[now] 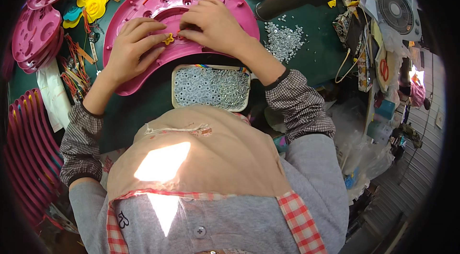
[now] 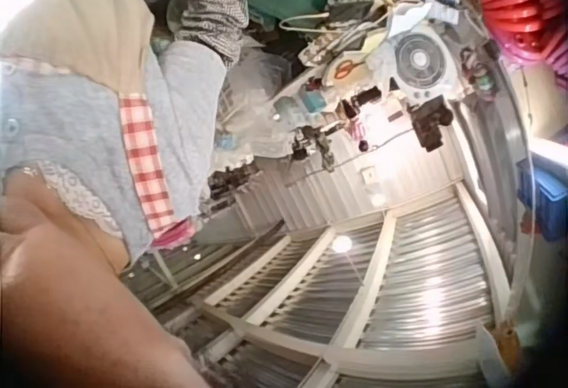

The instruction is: The person assembles small decorative items by placing colorful plastic pieces into a pink tray and using a handheld tool to secure them. They repeatedly pick up pieces, position them in the tray, and apply the tool to fasten components together.

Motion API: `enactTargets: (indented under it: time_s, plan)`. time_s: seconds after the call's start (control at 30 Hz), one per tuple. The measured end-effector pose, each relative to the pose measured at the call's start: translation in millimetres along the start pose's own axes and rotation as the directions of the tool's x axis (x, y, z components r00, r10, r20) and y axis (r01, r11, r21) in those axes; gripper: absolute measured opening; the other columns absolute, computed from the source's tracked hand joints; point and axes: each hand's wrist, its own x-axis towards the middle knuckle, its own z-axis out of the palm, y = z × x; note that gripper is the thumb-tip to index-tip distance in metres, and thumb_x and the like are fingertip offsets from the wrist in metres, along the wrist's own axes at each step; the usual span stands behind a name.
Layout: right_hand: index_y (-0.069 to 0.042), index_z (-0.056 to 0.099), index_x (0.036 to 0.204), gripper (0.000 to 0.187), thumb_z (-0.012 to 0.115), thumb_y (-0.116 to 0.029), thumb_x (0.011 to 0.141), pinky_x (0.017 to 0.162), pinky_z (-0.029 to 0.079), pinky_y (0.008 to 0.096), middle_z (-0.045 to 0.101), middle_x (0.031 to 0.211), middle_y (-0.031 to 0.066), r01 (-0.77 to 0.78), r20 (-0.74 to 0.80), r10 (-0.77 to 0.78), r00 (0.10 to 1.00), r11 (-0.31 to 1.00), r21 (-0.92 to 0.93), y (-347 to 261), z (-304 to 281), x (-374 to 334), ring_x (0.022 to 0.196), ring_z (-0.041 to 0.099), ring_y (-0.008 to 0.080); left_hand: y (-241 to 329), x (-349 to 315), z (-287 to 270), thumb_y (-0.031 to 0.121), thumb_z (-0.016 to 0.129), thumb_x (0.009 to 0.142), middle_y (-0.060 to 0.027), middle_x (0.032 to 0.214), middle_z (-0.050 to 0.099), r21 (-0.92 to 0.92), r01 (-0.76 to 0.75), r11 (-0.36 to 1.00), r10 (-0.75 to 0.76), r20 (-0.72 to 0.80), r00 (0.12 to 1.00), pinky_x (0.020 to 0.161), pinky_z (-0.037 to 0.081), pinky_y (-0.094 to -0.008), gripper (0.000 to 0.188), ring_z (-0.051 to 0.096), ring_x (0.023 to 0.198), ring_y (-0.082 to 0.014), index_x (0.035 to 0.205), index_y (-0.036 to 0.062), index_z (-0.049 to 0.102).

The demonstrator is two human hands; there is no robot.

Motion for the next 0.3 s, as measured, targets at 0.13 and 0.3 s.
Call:
enactTargets:
  time_s: [0.13, 0.3]
  plan:
    - [-0.013, 0.075, 0.1, 0.015, 0.08, -0.02, 0.087, 0.1, 0.043, 0.0408, 0.071, 0.094, 0.0006, 0.06, -0.024, -0.059, 0.998, 0.998, 0.022, 5.8, -2.0, -6.5, 0.096, 0.062, 0.0225, 64.3, 0.4, 6.3, 0.019, 0.086, 0.074, -0.005, 0.095, 0.062, -0.02, 0.049, 0.999, -0.049, -0.009, 0.999, 0.076, 0.044, -0.0427, 0.025, 0.059, 0.09, -0.0265, 0.082, 0.0092, 0.065]
    - [-0.014, 0.076, 0.098, 0.016, 0.08, -0.025, 0.087, 0.102, 0.045, 0.0423, 0.073, 0.099, -0.0012, 0.231, 0.044, -0.232, 0.972, 0.973, 0.026, 20.5, -7.2, 8.8, 0.102, 0.064, 0.0212, 107.6, -11.8, 39.4, 0.024, 0.085, 0.075, -0.0063, 0.098, 0.062, 0.083, 0.17, 0.982, -0.18, 0.133, 0.975, 0.097, 0.043, -0.0422, 0.024, 0.059, 0.103, -0.0241, 0.085, 0.0121, 0.067]
